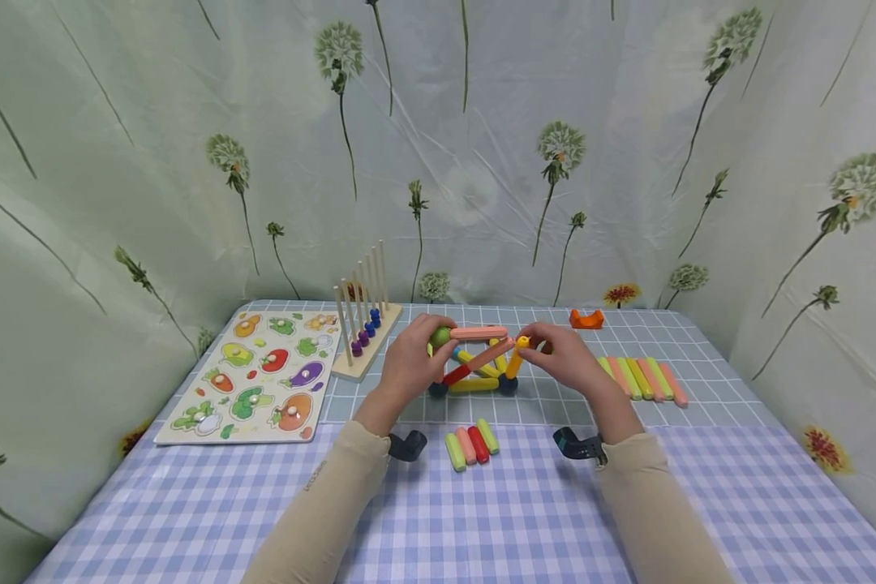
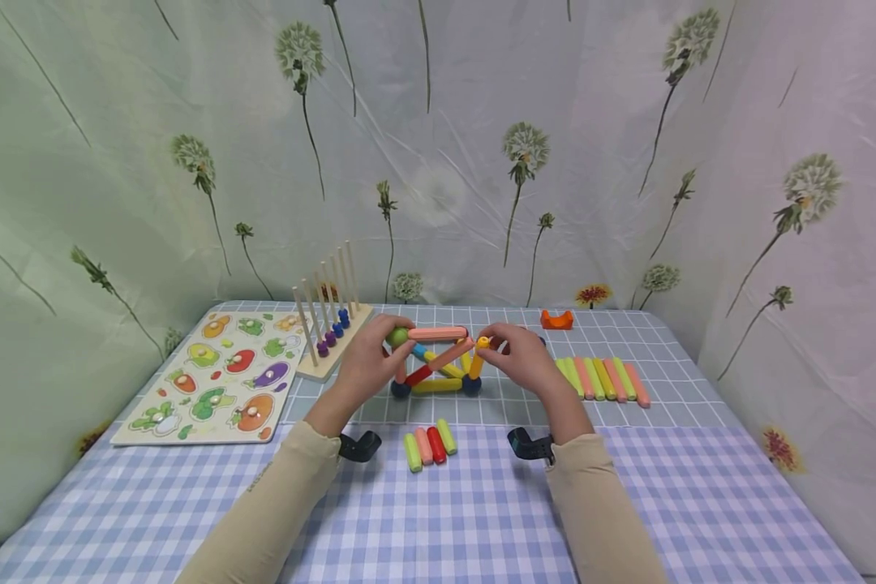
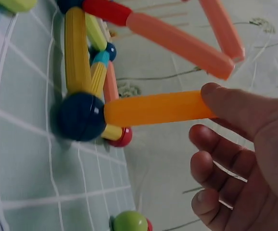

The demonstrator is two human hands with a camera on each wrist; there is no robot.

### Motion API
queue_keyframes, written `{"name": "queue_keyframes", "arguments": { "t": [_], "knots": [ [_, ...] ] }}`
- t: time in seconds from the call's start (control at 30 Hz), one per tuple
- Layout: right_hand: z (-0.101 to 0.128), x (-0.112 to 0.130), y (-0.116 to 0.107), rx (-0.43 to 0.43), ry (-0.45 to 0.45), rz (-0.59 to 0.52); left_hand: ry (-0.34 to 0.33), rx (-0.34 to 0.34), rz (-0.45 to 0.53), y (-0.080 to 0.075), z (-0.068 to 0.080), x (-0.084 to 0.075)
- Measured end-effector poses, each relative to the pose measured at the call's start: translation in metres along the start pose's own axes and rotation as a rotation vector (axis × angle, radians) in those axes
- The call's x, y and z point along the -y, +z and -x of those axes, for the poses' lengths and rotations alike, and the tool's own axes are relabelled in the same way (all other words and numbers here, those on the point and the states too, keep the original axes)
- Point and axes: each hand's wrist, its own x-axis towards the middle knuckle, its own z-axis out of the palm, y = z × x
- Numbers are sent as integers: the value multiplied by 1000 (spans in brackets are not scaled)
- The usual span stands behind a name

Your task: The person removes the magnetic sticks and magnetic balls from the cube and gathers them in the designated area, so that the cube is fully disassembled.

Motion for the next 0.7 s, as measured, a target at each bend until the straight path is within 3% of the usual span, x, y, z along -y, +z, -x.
{"name": "queue_keyframes", "arguments": {
  "t": [0.23,0.43,0.7],
  "knots": [
    [-1,-17,-1,2,133,46,8,-5,-2,1,0,1],
    [-2,-29,2,10,249,152,-3,3,5,1,1,0],
    [-2,-42,10,42,340,199,5,-5,6,0,1,-1]
  ]
}}
